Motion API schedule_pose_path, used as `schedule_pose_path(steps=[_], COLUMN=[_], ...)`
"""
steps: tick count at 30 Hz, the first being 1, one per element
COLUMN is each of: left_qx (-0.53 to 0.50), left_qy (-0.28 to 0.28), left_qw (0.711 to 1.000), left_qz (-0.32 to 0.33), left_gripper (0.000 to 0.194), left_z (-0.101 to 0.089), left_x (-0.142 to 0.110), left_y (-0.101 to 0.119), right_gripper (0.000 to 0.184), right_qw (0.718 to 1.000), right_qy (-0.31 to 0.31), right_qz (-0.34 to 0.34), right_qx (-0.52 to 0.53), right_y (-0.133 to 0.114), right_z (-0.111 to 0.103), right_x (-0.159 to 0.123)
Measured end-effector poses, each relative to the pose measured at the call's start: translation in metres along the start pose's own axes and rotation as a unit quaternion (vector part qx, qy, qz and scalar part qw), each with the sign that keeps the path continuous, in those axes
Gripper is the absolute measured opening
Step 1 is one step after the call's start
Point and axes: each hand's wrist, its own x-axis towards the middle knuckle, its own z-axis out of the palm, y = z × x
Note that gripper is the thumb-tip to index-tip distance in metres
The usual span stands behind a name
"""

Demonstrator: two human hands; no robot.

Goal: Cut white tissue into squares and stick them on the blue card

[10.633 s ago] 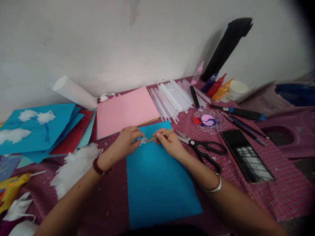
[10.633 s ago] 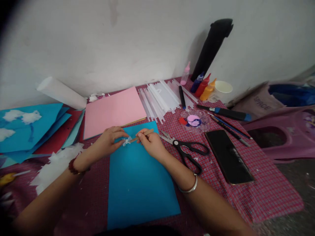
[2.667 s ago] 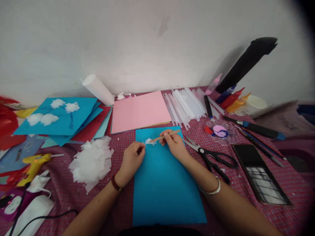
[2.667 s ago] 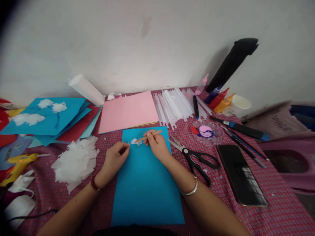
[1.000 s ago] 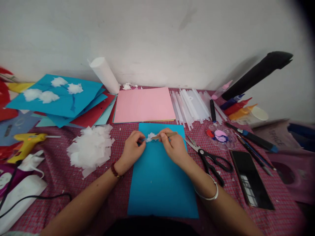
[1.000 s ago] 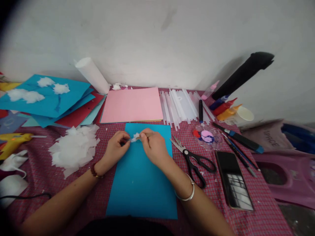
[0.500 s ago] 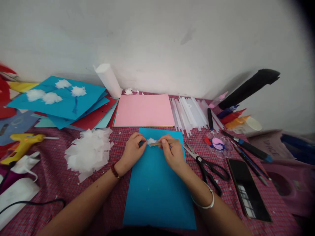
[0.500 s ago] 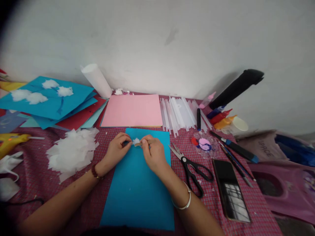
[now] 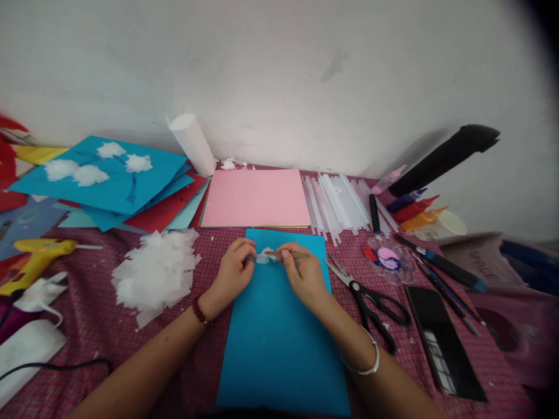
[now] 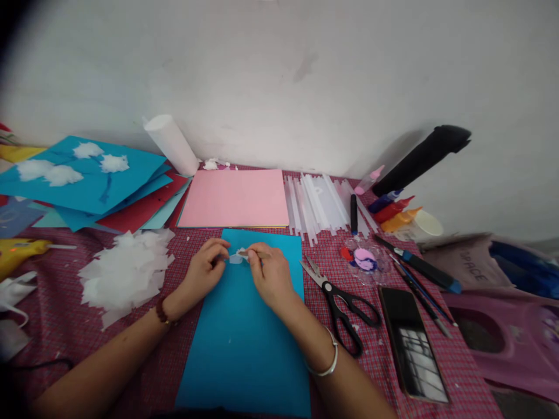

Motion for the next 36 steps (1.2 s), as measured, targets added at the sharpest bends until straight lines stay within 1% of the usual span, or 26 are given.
schedule_pose_path(steps=[3, 7, 11, 13, 16, 19, 22, 24, 29, 36], left_qx=[0.019, 0.041, 0.046, 0.047, 0.038, 0.076, 0.134, 0.138, 0.115, 0.121], left_qy=[-0.011, -0.016, -0.011, -0.007, 0.014, 0.044, 0.054, 0.049, 0.015, 0.007], left_qw=[0.999, 0.999, 0.999, 0.999, 0.999, 0.996, 0.989, 0.988, 0.992, 0.991], left_qz=[0.034, 0.026, 0.016, 0.011, 0.006, -0.013, -0.039, -0.047, -0.048, -0.057], left_gripper=[0.032, 0.035, 0.034, 0.036, 0.039, 0.031, 0.018, 0.015, 0.017, 0.018], left_z=[0.000, 0.003, 0.005, 0.004, 0.003, 0.000, -0.003, -0.004, -0.005, -0.006], left_x=[-0.002, -0.002, 0.000, 0.000, 0.000, -0.001, -0.002, -0.003, -0.003, -0.003], left_y=[-0.002, -0.006, -0.005, -0.004, -0.002, -0.001, -0.002, -0.005, -0.012, -0.007], right_gripper=[0.026, 0.027, 0.025, 0.026, 0.026, 0.025, 0.026, 0.027, 0.024, 0.022], right_qw=[1.000, 1.000, 1.000, 0.999, 0.995, 0.989, 0.983, 0.979, 0.970, 0.967], right_qy=[0.013, 0.021, -0.003, -0.024, -0.049, -0.057, -0.070, -0.076, -0.081, -0.087], right_qz=[0.001, -0.001, -0.025, -0.041, -0.069, -0.089, -0.100, -0.109, -0.130, -0.134], right_qx=[0.014, 0.018, -0.006, -0.022, -0.057, -0.102, -0.139, -0.154, -0.189, -0.199], right_y=[-0.001, -0.002, -0.004, -0.006, -0.009, -0.012, -0.016, -0.019, -0.024, -0.025], right_z=[-0.001, -0.001, 0.000, 0.001, 0.002, 0.002, 0.002, 0.002, 0.002, 0.001], right_x=[-0.002, -0.004, -0.001, 0.001, 0.001, 0.001, 0.000, 0.000, 0.000, -0.001])
